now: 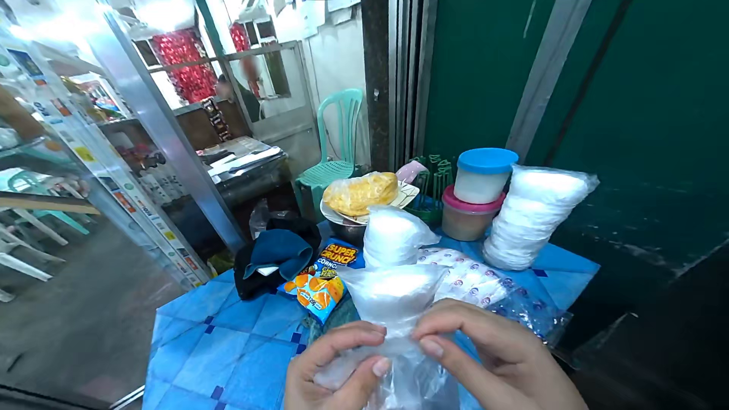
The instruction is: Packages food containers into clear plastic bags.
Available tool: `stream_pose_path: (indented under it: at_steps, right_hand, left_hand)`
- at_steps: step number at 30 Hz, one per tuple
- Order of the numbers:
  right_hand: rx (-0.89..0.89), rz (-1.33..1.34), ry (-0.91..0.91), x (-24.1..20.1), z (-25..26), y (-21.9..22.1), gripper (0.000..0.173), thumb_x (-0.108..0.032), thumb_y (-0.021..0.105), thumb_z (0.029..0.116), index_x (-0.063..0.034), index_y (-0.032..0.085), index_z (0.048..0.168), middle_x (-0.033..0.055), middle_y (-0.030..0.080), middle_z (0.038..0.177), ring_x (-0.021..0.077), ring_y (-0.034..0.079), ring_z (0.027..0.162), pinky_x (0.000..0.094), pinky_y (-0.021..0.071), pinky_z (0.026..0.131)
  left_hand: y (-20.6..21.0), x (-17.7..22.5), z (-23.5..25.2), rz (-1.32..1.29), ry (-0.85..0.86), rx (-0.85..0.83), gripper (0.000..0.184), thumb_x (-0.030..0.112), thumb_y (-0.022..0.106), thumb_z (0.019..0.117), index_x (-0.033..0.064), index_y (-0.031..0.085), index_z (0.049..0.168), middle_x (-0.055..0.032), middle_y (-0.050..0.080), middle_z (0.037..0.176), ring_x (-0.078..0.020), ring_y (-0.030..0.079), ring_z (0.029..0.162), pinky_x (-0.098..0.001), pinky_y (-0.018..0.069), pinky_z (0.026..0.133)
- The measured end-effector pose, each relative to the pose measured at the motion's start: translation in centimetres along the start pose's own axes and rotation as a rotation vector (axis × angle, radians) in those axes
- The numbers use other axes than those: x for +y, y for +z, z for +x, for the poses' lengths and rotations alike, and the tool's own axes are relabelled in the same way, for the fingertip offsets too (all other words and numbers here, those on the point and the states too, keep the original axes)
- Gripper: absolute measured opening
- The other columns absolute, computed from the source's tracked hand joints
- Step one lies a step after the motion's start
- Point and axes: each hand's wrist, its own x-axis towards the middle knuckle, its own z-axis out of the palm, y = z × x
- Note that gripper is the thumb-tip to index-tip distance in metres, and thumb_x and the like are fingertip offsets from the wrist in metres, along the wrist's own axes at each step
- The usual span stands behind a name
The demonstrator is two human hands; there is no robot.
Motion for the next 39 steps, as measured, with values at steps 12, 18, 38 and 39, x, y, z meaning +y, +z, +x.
stream_pose_path:
  at_steps: [12, 18, 38, 39]
  right_hand:
    - [-0.239, 0.94, 0.06, 0.1, -0.1, -0.1, 0.029, -0.034, 0.05, 0.1053, -0.015, 0.067, 0.091, -0.0046, 0.064, 0.082, 0.0084, 0.063, 0.083, 0.0333, 0.052, 0.086]
    - [-0.254, 0.916, 0.122, -1.8, 4.2, -4.4, 0.034, -0.044, 0.056, 0.1022, -0.0147, 0.07, 0.09, -0.0083, 0.059, 0.068, 0.0011, 0.059, 0.064, 0.021, 0.0545, 0.07]
    - [-0.096, 0.381, 0.662, 0.7, 8.1, -3.6, 0.016, -0.01, 0.054, 0.1034, -0.0051, 0.069, 0.105, 0.0062, 0.069, 0.078, 0.0066, 0.062, 0.059, 0.0196, 0.0517, 0.05]
    - [-0.115, 0.365, 0.696, 0.5, 8.4, -3.7, 0.016, -0.01, 0.053, 0.1044, -0.0047, 0.068, 0.106, 0.0072, 0.069, 0.077, 0.0079, 0.063, 0.058, 0.0207, 0.0522, 0.05]
  left_hand:
    - [-0.4, -1.5, -0.4, -0.264, 0.014, -0.329, 0.034, 0.04, 0.064, 0.099, 0.0105, 0.072, 0.084, 0.0033, 0.065, 0.103, -0.0022, 0.057, 0.101, -0.0179, 0.0463, 0.085]
    - [-3.3, 1.8, 4.2, -0.363, -0.017, -0.323, 0.033, 0.043, 0.058, 0.1006, 0.0174, 0.078, 0.095, 0.0081, 0.073, 0.087, 0.0032, 0.066, 0.08, -0.0146, 0.0546, 0.073]
    - [-0.7, -2.3, 8.3, -0.084, -0.518, -0.04, 0.024, 0.016, 0.047, 0.1055, 0.0085, 0.069, 0.112, -0.0017, 0.063, 0.069, -0.002, 0.055, 0.05, -0.017, 0.0478, 0.045]
    - [-0.6, -3.0, 8.0, -0.078, -0.532, 0.006, 0.027, 0.018, 0.044, 0.1071, 0.0077, 0.068, 0.115, -0.0017, 0.067, 0.074, -0.0026, 0.06, 0.056, -0.0178, 0.0517, 0.051]
